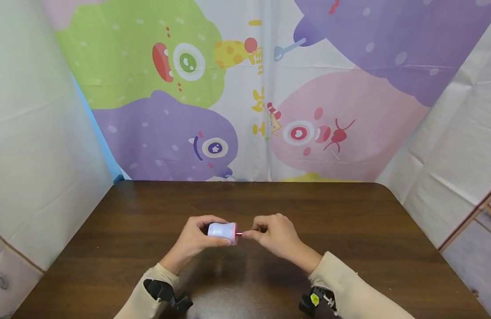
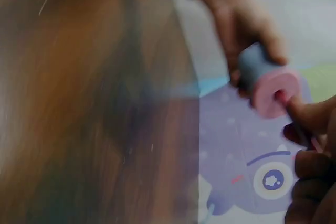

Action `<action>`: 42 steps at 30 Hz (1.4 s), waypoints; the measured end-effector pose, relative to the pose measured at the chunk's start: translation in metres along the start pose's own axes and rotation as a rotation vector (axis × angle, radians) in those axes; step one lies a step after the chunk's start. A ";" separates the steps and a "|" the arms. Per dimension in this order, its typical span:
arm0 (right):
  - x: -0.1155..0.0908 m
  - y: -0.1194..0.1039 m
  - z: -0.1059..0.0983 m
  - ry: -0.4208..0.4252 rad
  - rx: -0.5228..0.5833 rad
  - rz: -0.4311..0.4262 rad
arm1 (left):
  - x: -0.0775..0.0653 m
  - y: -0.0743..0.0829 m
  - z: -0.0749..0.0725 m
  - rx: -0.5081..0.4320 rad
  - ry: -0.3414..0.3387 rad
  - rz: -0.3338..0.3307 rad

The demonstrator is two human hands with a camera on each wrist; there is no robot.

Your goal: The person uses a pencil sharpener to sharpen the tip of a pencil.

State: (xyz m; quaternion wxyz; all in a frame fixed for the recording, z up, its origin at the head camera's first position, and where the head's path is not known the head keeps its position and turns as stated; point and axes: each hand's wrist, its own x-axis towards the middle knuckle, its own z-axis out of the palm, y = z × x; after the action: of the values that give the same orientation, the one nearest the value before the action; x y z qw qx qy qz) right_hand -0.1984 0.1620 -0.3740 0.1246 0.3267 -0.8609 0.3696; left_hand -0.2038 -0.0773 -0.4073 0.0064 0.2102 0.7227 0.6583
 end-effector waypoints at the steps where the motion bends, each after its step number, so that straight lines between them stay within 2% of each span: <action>1: 0.001 -0.002 -0.003 -0.063 0.044 0.091 | 0.000 -0.001 0.001 0.008 -0.005 0.003; 5: 0.010 -0.001 -0.015 -0.277 0.205 0.349 | 0.000 -0.004 0.004 0.035 -0.018 0.009; 9: 0.017 0.006 -0.020 -0.396 0.335 0.491 | 0.001 -0.006 0.006 0.032 -0.004 -0.010; 12: 0.019 0.011 -0.021 -0.421 0.378 0.521 | 0.003 -0.009 0.006 -0.037 -0.008 -0.061; 16: 0.019 0.015 -0.021 -0.426 0.403 0.531 | 0.006 -0.014 0.004 -0.212 -0.052 -0.161; 18: 0.018 0.016 -0.021 -0.412 0.399 0.504 | 0.006 -0.016 0.003 -0.311 -0.069 -0.209; 19: 0.017 0.017 -0.021 -0.396 0.380 0.461 | 0.006 -0.016 0.002 -0.353 -0.072 -0.228; 21: 0.015 0.018 -0.021 -0.351 0.302 0.312 | 0.006 -0.017 0.001 -0.434 -0.073 -0.262; 24: 0.012 0.018 -0.021 -0.238 0.070 -0.052 | 0.005 -0.016 0.001 -0.529 -0.080 -0.287; 27: 0.011 0.020 -0.018 -0.082 -0.195 -0.426 | 0.005 -0.015 0.002 -0.588 -0.086 -0.293; 29: 0.011 0.022 -0.015 0.047 -0.363 -0.625 | 0.005 -0.015 0.003 -0.611 -0.085 -0.299; 31: 0.011 0.024 -0.011 0.168 -0.485 -0.770 | 0.004 -0.015 0.003 -0.626 -0.074 -0.307; 33: 0.011 0.026 -0.008 0.268 -0.551 -0.850 | 0.004 -0.014 0.005 -0.626 -0.066 -0.295; 35: 0.010 0.029 -0.004 0.326 -0.556 -0.881 | 0.004 -0.012 0.007 -0.615 -0.056 -0.275; 38: 0.006 0.031 0.000 0.341 -0.505 -0.852 | 0.004 -0.010 0.009 -0.584 -0.035 -0.244; 42: 0.004 0.033 0.005 0.352 -0.456 -0.808 | 0.004 -0.010 0.011 -0.574 -0.015 -0.240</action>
State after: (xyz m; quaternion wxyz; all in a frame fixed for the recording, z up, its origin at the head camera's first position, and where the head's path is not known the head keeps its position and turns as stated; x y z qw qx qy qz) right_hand -0.2226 0.1739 -0.3940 0.4696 0.5314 -0.6903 0.1435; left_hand -0.2070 -0.0658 -0.4174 0.1483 0.1180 0.5270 0.8284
